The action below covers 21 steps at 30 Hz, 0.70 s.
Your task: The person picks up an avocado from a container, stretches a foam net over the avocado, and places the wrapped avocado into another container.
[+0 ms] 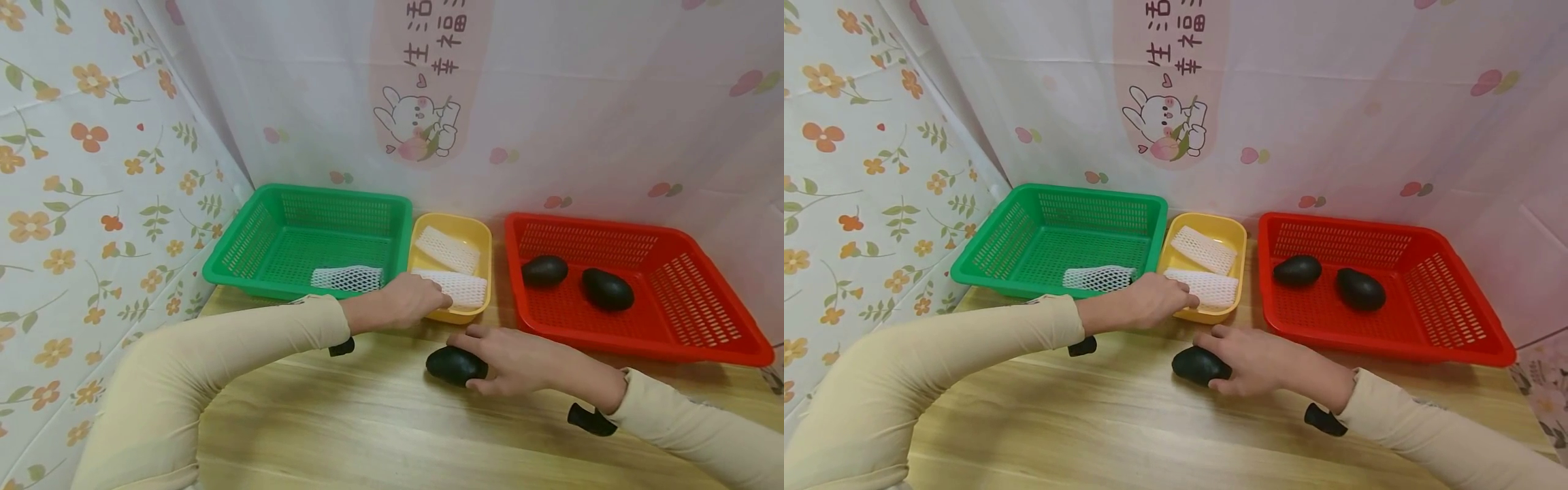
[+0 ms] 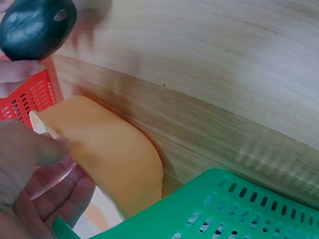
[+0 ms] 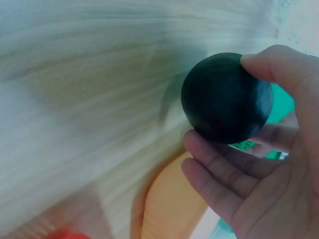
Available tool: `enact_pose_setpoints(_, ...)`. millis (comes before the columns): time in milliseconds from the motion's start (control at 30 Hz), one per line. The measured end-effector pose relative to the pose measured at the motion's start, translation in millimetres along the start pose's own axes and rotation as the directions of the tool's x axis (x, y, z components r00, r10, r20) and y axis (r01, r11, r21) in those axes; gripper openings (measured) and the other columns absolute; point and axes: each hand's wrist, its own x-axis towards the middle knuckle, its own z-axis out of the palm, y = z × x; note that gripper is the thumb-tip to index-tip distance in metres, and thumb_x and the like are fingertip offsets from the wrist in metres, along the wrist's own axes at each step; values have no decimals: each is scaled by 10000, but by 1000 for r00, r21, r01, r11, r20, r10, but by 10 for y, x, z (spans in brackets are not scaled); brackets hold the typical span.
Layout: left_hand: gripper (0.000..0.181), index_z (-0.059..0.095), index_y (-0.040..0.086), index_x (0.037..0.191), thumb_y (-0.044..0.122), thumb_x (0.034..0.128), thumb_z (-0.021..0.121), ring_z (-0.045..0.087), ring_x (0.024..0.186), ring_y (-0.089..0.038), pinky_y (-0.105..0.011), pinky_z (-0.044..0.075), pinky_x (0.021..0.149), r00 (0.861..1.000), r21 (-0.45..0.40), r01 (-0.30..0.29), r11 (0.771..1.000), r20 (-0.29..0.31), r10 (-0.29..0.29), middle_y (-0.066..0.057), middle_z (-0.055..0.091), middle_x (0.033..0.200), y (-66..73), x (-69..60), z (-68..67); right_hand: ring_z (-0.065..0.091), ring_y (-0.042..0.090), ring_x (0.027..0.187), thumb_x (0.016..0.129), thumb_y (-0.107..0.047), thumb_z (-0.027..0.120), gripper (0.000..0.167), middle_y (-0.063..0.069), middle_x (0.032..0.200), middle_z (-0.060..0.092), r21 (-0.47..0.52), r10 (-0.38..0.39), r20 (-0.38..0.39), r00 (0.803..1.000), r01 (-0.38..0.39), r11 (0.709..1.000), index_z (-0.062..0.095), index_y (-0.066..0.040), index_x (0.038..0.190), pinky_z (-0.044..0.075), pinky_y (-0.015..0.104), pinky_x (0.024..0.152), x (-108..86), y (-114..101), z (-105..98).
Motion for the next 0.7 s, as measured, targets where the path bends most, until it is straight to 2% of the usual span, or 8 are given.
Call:
enact_pose_setpoints(267, 269, 697, 234, 1221, 87, 1012, 611, 614, 858, -153, -339, 539, 679, 999, 40, -8, 999, -31, 9, 39, 669, 986, -12, -8, 19, 621, 216, 942, 880, -345, 784, 645, 137, 1236, 588, -31, -16, -21, 1000, 15, 999, 535, -72, 1409, 539, 418, 839, 19, 8, 107)
enact_pose_setpoints(700, 270, 692, 229, 1248, 107, 1026, 600, 609, 870, -153, -336, 540, 687, 999, 16, -11, 1000, -31, 12, 29, 676, 1015, -11, 2, 32, 613, 213, 981, 868, -336, 806, 629, 110, 1220, 597, 8, 8, -22, 1000, -8, 1000, 564, -72, 1386, 528, 423, 864, 34, 0, 136)
